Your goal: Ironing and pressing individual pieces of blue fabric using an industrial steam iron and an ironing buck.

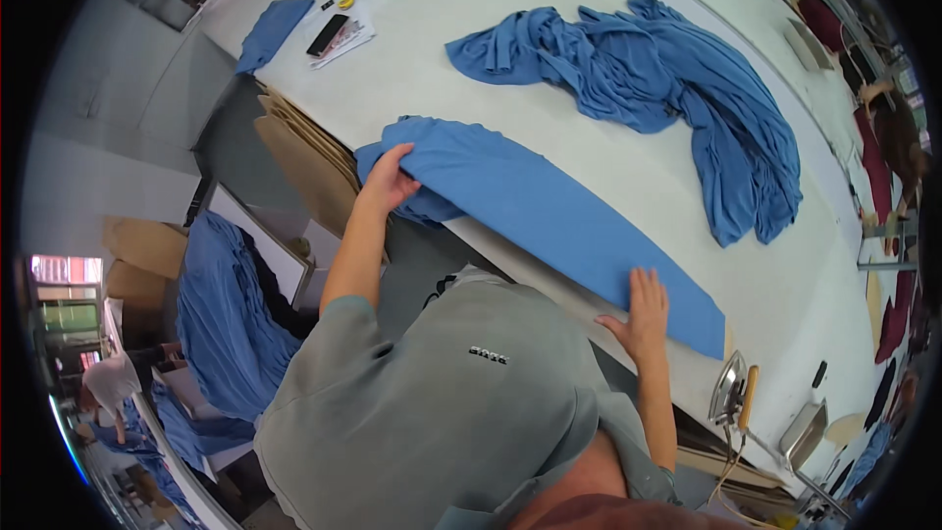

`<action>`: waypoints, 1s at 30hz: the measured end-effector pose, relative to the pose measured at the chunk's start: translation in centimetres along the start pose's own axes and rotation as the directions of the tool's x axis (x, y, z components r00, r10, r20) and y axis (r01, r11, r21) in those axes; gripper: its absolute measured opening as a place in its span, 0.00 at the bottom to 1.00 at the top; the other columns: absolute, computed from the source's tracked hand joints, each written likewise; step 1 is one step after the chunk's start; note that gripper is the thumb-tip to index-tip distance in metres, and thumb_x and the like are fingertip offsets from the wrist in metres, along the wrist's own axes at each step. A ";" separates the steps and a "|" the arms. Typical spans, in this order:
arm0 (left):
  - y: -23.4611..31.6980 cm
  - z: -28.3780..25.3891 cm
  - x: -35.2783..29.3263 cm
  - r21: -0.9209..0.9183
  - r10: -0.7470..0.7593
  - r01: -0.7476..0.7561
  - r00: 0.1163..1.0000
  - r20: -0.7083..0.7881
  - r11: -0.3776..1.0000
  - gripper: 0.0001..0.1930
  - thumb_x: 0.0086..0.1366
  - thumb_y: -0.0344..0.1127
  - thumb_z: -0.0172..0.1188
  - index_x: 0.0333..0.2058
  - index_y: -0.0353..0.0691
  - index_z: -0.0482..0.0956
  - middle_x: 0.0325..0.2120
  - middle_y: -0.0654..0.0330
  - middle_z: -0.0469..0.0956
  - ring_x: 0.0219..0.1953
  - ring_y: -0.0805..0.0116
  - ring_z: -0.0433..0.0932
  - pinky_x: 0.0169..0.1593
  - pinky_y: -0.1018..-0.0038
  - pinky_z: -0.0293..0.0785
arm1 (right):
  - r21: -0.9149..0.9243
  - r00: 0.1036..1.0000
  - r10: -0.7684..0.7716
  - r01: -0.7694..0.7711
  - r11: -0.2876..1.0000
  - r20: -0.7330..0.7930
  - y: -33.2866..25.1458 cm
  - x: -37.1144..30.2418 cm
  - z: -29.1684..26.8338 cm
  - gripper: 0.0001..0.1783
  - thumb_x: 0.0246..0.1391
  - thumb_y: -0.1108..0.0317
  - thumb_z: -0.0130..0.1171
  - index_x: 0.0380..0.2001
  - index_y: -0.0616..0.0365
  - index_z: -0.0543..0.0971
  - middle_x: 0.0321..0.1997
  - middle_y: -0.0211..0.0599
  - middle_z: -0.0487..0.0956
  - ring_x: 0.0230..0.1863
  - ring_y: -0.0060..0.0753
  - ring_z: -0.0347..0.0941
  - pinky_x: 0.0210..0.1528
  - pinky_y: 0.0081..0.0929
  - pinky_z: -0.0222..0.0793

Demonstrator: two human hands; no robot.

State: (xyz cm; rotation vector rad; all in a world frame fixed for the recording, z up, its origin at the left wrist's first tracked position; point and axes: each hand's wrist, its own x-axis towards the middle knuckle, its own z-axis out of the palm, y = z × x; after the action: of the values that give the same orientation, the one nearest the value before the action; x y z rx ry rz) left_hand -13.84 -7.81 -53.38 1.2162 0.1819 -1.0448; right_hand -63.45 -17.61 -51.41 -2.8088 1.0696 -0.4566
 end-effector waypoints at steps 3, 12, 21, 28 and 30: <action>3.2 5.5 0.5 0.119 -0.024 0.020 0.999 0.032 0.993 0.19 0.63 0.34 0.56 0.49 0.28 0.71 0.39 0.49 0.78 0.36 0.59 0.78 0.42 0.67 0.78 | -0.019 0.982 -0.038 0.042 0.999 0.187 -1.7 5.3 2.3 0.33 0.47 0.68 0.64 0.58 0.65 0.70 0.60 0.46 0.74 0.60 0.47 0.71 0.62 0.38 0.64; 14.5 22.3 -3.5 -0.020 0.393 -0.438 0.784 0.480 0.899 0.16 0.61 0.31 0.56 0.44 0.23 0.73 0.35 0.46 0.76 0.36 0.58 0.77 0.45 0.64 0.78 | -0.199 0.952 0.151 -0.208 0.958 -0.267 0.5 13.1 -7.7 0.36 0.37 0.89 0.57 0.55 0.58 0.76 0.55 0.40 0.80 0.53 0.43 0.78 0.54 0.30 0.72; -4.0 21.0 -7.2 -0.177 -0.070 0.167 0.888 0.454 0.970 0.14 0.56 0.21 0.55 0.43 0.25 0.73 0.36 0.45 0.76 0.33 0.54 0.78 0.40 0.59 0.79 | -0.365 0.978 0.057 -0.129 0.922 -0.202 1.4 8.7 -7.4 0.27 0.48 0.82 0.54 0.54 0.58 0.76 0.55 0.39 0.80 0.54 0.39 0.78 0.54 0.29 0.72; -16.8 14.2 -14.0 0.296 -0.438 0.324 0.688 0.578 0.899 0.14 0.59 0.32 0.66 0.43 0.39 0.75 0.37 0.56 0.78 0.50 0.53 0.76 0.58 0.50 0.65 | -0.314 0.998 0.020 -0.036 0.949 -0.057 4.0 2.6 -0.6 0.22 0.53 0.72 0.55 0.54 0.58 0.76 0.55 0.37 0.80 0.55 0.39 0.77 0.53 0.29 0.73; -17.1 6.9 -11.2 -0.057 -0.252 0.346 0.778 0.576 0.936 0.19 0.63 0.39 0.60 0.50 0.38 0.71 0.54 0.46 0.70 0.59 0.47 0.69 0.61 0.50 0.62 | -0.301 0.987 -0.115 0.077 0.950 -0.112 5.8 1.1 -2.0 0.22 0.54 0.72 0.54 0.53 0.58 0.76 0.56 0.34 0.80 0.56 0.38 0.76 0.54 0.31 0.73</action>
State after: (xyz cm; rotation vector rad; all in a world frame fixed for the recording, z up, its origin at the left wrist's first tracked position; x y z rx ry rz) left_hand -35.32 -6.79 -55.20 0.6967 -0.0047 -1.5998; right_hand -66.99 -22.66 -50.43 -3.1446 1.1125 -0.5338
